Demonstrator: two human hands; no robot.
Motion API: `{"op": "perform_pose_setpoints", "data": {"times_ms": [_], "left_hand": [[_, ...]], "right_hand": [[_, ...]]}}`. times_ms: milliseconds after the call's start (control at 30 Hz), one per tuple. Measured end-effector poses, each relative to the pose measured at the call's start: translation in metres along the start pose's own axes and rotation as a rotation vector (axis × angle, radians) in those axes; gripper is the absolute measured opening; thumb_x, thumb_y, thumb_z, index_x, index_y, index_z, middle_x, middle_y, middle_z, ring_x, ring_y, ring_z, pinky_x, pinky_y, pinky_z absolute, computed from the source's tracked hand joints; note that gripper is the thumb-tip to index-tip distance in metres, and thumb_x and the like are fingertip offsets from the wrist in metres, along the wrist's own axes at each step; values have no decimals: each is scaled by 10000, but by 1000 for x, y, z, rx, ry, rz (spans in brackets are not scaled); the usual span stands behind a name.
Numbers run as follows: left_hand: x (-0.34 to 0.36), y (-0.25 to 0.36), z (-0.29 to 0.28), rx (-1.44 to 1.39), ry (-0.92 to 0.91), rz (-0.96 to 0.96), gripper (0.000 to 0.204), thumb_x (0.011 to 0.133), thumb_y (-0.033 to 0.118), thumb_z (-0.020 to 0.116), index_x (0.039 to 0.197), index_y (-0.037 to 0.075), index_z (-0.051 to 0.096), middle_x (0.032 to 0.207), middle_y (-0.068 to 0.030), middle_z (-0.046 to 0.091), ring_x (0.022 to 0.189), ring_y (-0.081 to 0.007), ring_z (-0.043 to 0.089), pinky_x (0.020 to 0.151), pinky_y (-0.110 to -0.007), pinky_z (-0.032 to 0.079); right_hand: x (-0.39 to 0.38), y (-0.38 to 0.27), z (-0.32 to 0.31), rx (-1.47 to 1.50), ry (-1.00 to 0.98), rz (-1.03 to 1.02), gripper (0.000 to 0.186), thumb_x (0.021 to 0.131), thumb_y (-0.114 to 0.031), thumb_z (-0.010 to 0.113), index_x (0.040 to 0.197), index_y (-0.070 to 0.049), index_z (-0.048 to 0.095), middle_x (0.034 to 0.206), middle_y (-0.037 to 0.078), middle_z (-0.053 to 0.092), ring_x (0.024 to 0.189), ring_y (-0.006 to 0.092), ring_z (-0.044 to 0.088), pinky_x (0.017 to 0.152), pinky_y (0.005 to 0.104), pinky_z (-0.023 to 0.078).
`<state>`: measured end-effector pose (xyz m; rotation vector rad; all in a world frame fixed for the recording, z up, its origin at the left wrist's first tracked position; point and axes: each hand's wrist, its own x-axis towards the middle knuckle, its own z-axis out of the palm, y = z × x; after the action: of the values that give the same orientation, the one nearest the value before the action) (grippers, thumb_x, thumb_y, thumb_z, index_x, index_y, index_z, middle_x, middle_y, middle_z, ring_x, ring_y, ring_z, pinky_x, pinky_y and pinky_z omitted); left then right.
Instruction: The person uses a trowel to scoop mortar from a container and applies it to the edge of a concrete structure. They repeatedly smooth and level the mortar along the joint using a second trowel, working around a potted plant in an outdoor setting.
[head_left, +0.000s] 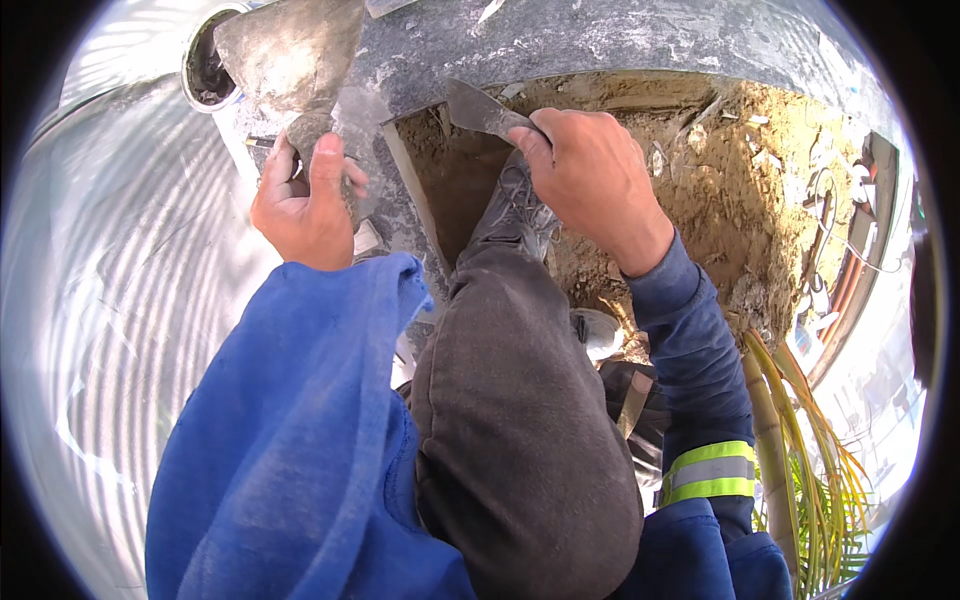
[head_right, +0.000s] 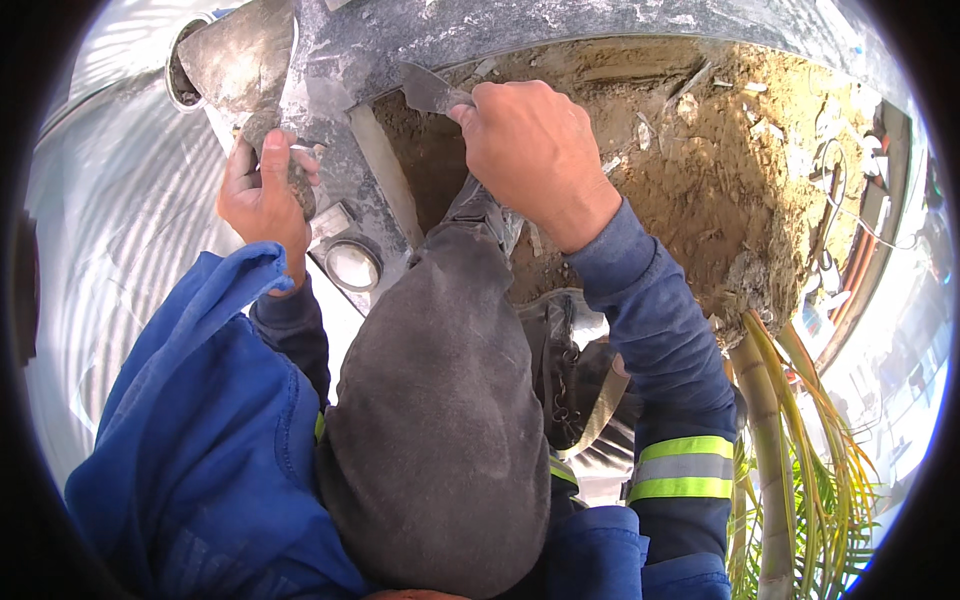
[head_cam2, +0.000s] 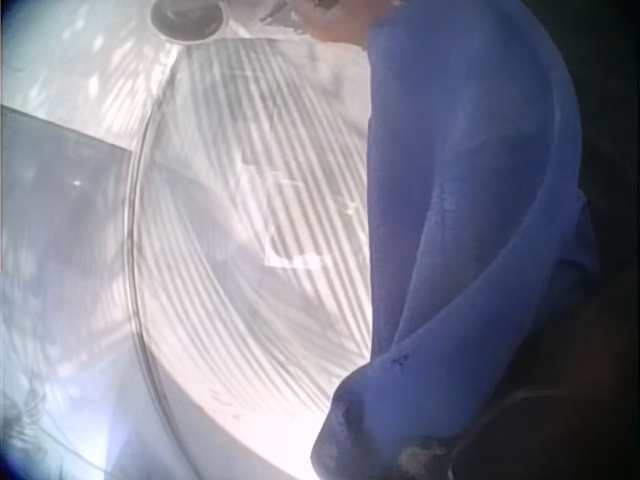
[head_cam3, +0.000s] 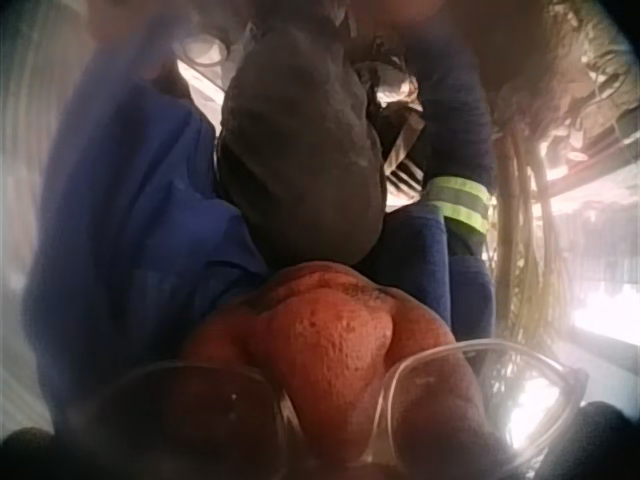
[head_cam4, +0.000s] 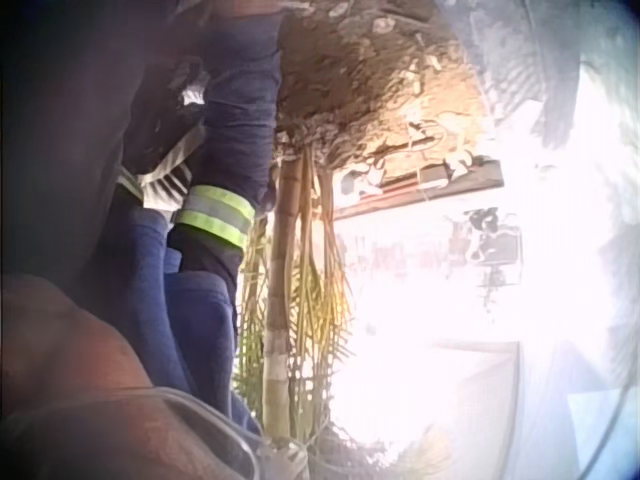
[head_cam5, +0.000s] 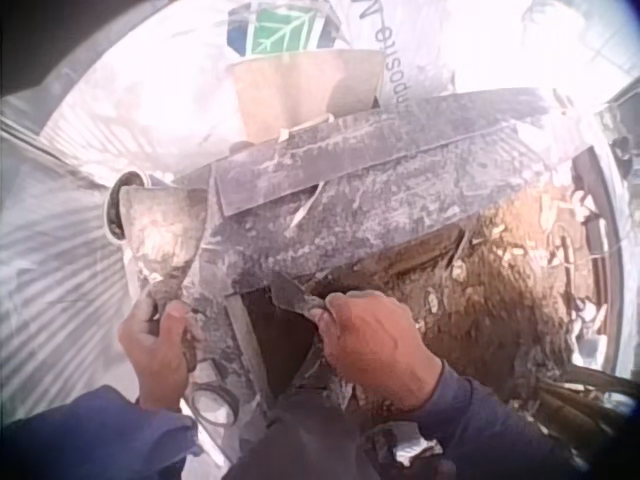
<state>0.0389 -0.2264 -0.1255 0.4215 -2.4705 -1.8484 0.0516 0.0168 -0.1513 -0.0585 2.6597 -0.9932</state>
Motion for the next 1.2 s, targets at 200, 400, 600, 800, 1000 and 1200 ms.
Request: {"op": "perform_pose_setpoints", "data": {"times_ms": [200,400,600,800,1000,1200], "left_hand": [[2,-1,1,-32,-32,17,375,990,139,709,1220,-141,612,950,-129,709,653,-148,654,532,-265,506],[2,-3,-1,-18,-31,3,364,992,136,705,1229,-127,620,959,-118,711,645,-141,651,530,-268,504],[0,-3,-4,-40,-15,-11,356,986,132,711,1221,-120,621,902,-100,707,638,-137,648,531,-267,501],[6,0,-3,-3,-9,-19,351,984,138,711,1208,-117,621,848,-100,698,638,-128,648,545,-259,506],[3,3,-9,11,-2,-17,313,986,135,708,1183,-97,634,839,-88,694,636,-125,640,547,-258,501],[7,-5,-17,-24,16,26,296,991,122,698,1181,-93,630,897,-87,697,646,-126,636,547,-256,499]], "right_hand": [[-13,37,-22,44,86,43,328,965,-274,669,795,6,674,663,230,604,681,453,621,631,523,474],[-21,55,-43,57,95,150,299,1001,-266,663,1059,18,739,730,174,661,630,255,616,639,378,482],[-30,57,-62,1,210,276,268,994,-251,667,1002,9,730,717,190,658,650,352,647,638,419,490],[-37,23,-34,136,157,61,227,965,-233,689,1001,-9,695,832,169,692,706,376,661,638,442,506],[-10,-8,33,153,86,-139,259,965,-256,670,870,-19,628,787,155,657,725,407,649,624,497,504],[7,-14,43,120,9,-172,254,960,-247,664,841,-27,624,795,147,668,732,402,655,624,502,505]]}}
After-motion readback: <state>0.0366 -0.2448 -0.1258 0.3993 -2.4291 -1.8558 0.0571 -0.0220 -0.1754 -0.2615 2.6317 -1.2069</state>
